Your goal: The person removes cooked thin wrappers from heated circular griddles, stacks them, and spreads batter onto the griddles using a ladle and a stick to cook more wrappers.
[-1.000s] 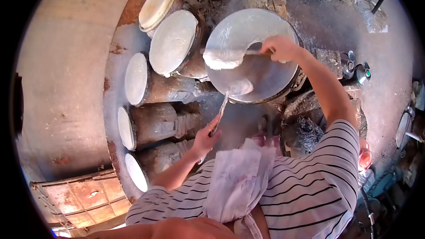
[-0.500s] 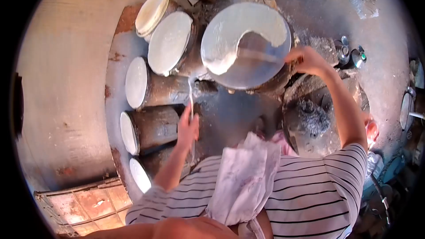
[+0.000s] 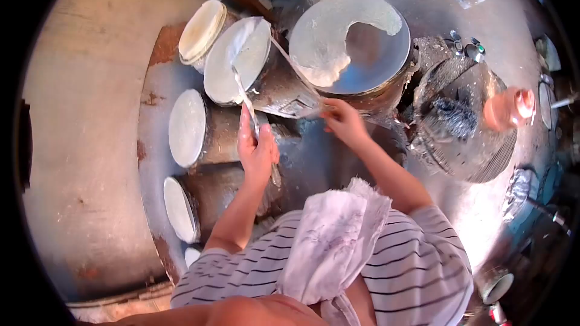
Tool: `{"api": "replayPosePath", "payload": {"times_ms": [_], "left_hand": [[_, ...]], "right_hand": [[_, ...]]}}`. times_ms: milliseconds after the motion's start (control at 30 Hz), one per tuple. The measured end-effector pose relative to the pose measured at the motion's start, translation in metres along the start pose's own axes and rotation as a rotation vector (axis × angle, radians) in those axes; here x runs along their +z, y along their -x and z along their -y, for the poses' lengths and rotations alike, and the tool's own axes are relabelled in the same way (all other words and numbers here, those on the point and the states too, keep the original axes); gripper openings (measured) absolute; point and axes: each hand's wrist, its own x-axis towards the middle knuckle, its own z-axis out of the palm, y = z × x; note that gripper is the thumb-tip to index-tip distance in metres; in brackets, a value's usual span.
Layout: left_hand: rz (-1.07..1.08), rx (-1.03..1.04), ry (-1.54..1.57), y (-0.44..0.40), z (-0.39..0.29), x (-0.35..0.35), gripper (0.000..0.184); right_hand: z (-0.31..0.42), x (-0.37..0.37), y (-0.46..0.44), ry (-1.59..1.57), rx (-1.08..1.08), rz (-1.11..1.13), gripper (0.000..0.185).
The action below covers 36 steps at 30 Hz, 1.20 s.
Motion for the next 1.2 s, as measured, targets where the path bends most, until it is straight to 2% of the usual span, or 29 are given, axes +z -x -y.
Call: {"api": "replayPosePath", "payload": {"times_ms": [33,67,133,200,267,400,533,633,733,833,867,1000,1200], "left_hand": [[0.024,0.040,0.125,-0.004,0.002,-0.009,0.061],[0.042,0.098,0.113,-0.005,0.004,-0.020,0.062],[0.091,0.148,0.177,0.001,0.012,-0.049,0.063],[0.104,0.177,0.158,0.006,0.009,-0.080,0.062],[0.100,0.111,0.224,0.015,0.004,-0.103,0.060],[0.181,0.108,0.309,0.007,0.008,-0.113,0.060],[0.215,0.095,0.345,0.007,0.018,-0.110,0.063],[0.190,0.057,0.259,0.013,0.011,-0.114,0.061],[0.178,0.074,0.254,0.012,0.015,-0.118,0.062],[0.183,0.088,0.244,0.012,0.021,-0.118,0.062],[0.202,0.100,0.240,0.010,0.025,-0.118,0.062],[0.243,0.088,0.218,0.007,0.032,-0.104,0.061],[0.263,0.103,0.186,-0.008,0.018,-0.050,0.059]], "right_hand": [[-0.013,0.040,-0.018,0.040,0.084,-0.047,0.035],[-0.043,0.077,-0.035,-0.095,0.075,-0.118,0.034],[-0.077,0.110,-0.061,-0.231,0.035,-0.223,0.032],[-0.087,0.125,-0.051,-0.337,0.019,-0.308,0.033],[-0.101,0.127,-0.014,-0.398,0.084,-0.392,0.035],[-0.083,0.111,0.047,-0.411,0.097,-0.522,0.034],[-0.074,0.073,0.047,-0.392,0.074,-0.665,0.033],[-0.060,0.052,0.024,-0.423,-0.052,-0.766,0.033],[-0.054,0.060,-0.002,-0.447,-0.109,-0.794,0.032],[-0.058,0.083,0.047,-0.156,0.188,-0.483,0.033],[-0.066,0.075,0.063,-0.192,0.184,-0.528,0.032],[-0.049,0.003,0.107,-0.127,0.195,-0.636,0.033],[0.016,-0.092,0.055,-0.166,0.198,-0.497,0.031]]}}
